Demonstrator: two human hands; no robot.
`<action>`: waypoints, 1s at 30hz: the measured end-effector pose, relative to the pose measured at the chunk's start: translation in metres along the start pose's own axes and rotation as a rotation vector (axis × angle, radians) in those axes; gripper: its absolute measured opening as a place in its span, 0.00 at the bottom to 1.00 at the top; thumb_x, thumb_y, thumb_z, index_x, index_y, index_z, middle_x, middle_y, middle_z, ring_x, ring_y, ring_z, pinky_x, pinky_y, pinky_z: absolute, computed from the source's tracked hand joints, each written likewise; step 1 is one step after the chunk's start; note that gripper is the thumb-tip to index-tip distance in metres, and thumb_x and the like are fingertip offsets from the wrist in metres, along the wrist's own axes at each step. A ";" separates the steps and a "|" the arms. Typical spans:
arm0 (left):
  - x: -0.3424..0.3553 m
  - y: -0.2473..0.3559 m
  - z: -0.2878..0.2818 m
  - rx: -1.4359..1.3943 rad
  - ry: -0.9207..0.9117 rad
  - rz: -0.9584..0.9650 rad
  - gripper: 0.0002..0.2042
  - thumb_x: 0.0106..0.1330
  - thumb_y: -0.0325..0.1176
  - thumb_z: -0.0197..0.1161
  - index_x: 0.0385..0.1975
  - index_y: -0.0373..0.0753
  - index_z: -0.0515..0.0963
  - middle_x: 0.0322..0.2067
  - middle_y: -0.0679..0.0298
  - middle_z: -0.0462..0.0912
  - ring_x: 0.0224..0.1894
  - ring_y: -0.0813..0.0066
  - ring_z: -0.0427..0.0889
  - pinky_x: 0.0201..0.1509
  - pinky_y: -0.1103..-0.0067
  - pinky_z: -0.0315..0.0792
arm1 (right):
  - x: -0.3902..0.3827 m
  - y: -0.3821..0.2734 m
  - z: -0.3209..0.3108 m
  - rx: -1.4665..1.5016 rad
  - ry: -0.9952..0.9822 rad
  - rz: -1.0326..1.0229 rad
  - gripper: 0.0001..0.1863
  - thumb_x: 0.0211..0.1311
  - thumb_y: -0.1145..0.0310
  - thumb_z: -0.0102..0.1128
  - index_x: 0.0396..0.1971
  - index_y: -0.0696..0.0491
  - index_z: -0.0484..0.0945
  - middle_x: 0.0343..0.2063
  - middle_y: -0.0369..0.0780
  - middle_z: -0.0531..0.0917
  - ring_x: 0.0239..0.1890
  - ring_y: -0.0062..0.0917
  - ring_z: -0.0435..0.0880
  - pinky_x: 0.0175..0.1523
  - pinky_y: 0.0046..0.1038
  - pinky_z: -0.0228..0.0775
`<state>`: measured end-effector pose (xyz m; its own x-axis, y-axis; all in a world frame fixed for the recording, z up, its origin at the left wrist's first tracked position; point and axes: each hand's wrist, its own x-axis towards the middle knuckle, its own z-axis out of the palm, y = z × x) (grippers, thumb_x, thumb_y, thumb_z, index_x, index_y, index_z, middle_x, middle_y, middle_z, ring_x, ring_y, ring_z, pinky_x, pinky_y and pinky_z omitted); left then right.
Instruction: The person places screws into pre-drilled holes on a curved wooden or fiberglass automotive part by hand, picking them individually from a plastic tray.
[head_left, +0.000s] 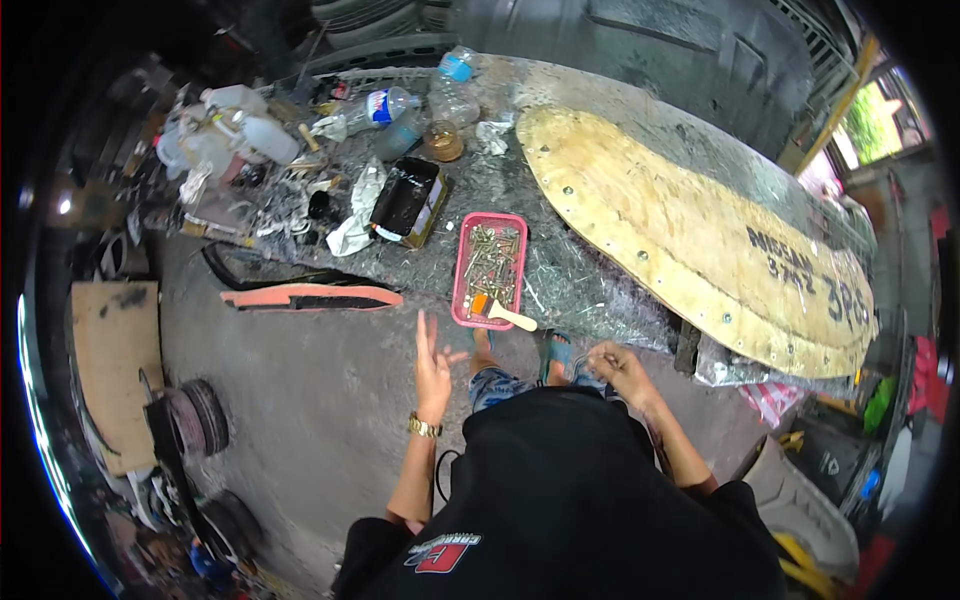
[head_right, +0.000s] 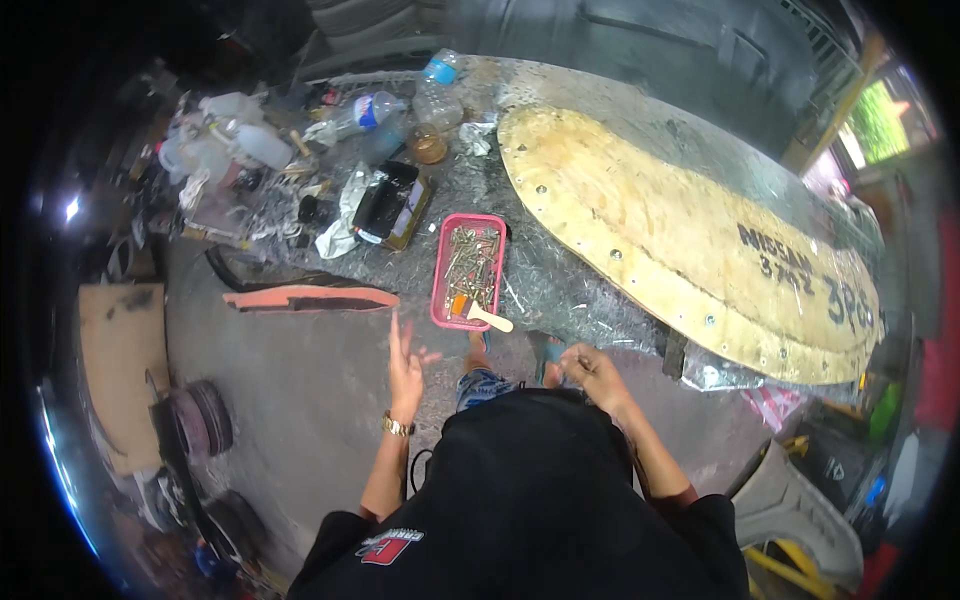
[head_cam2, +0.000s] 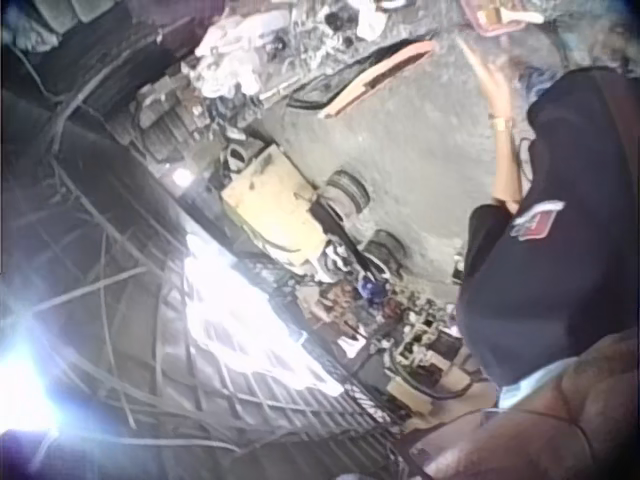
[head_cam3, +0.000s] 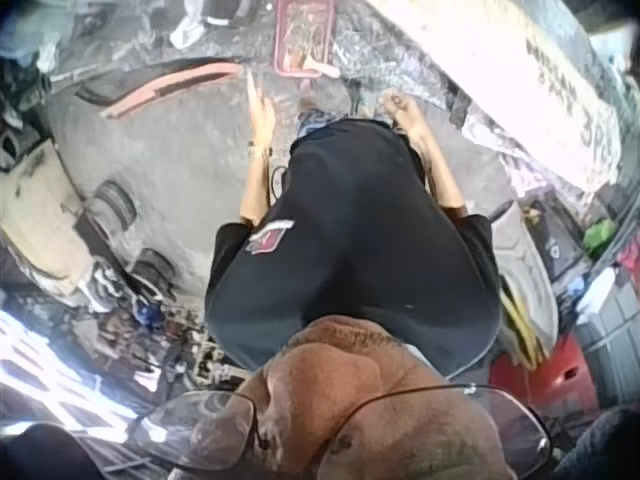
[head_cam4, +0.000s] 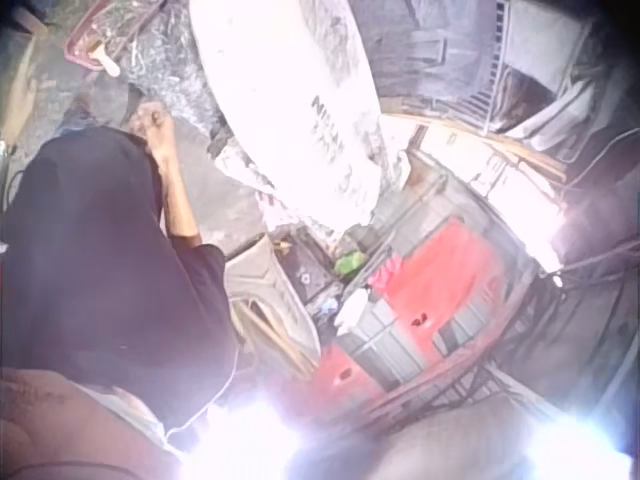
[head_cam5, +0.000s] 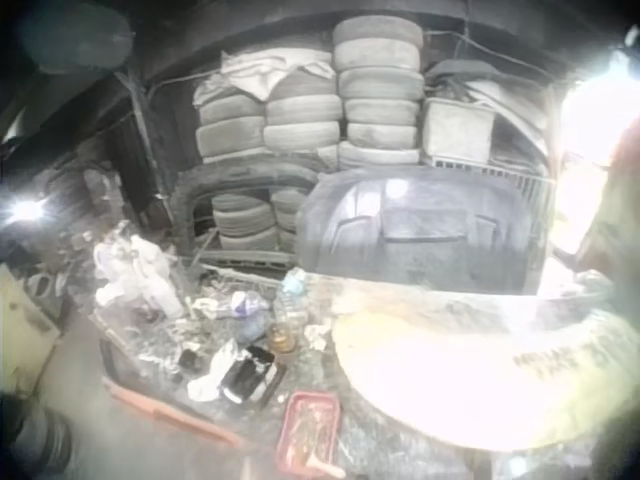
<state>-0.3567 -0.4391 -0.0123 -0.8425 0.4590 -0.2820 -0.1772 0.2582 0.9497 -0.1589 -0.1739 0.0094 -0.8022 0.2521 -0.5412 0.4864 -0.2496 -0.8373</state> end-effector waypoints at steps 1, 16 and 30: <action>0.020 -0.008 -0.010 0.072 0.001 0.101 0.34 0.63 0.19 0.42 0.70 0.46 0.42 0.66 0.45 0.55 0.46 0.63 0.82 0.53 0.75 0.73 | 0.002 0.002 0.006 -0.093 0.082 0.012 0.08 0.64 0.67 0.54 0.33 0.58 0.74 0.25 0.35 0.78 0.29 0.18 0.74 0.37 0.22 0.68; 0.231 0.014 0.002 0.984 -0.885 0.626 0.09 0.52 0.20 0.56 0.28 0.39 0.82 0.35 0.65 0.76 0.46 0.67 0.71 0.51 0.70 0.63 | -0.006 -0.050 0.108 -0.369 0.451 0.179 0.12 0.64 0.66 0.55 0.40 0.59 0.75 0.30 0.44 0.82 0.33 0.26 0.80 0.39 0.28 0.70; 0.243 -0.022 0.034 1.234 -1.153 1.127 0.09 0.56 0.31 0.51 0.24 0.38 0.80 0.40 0.57 0.78 0.46 0.65 0.73 0.53 0.71 0.63 | -0.010 -0.044 0.142 -0.313 0.607 0.224 0.13 0.63 0.66 0.55 0.42 0.58 0.75 0.34 0.47 0.82 0.34 0.34 0.82 0.40 0.31 0.71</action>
<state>-0.5404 -0.3037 -0.1061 0.4314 0.8876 -0.1613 0.8805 -0.3753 0.2896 -0.2216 -0.2982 0.0622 -0.3821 0.7241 -0.5742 0.7659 -0.0995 -0.6352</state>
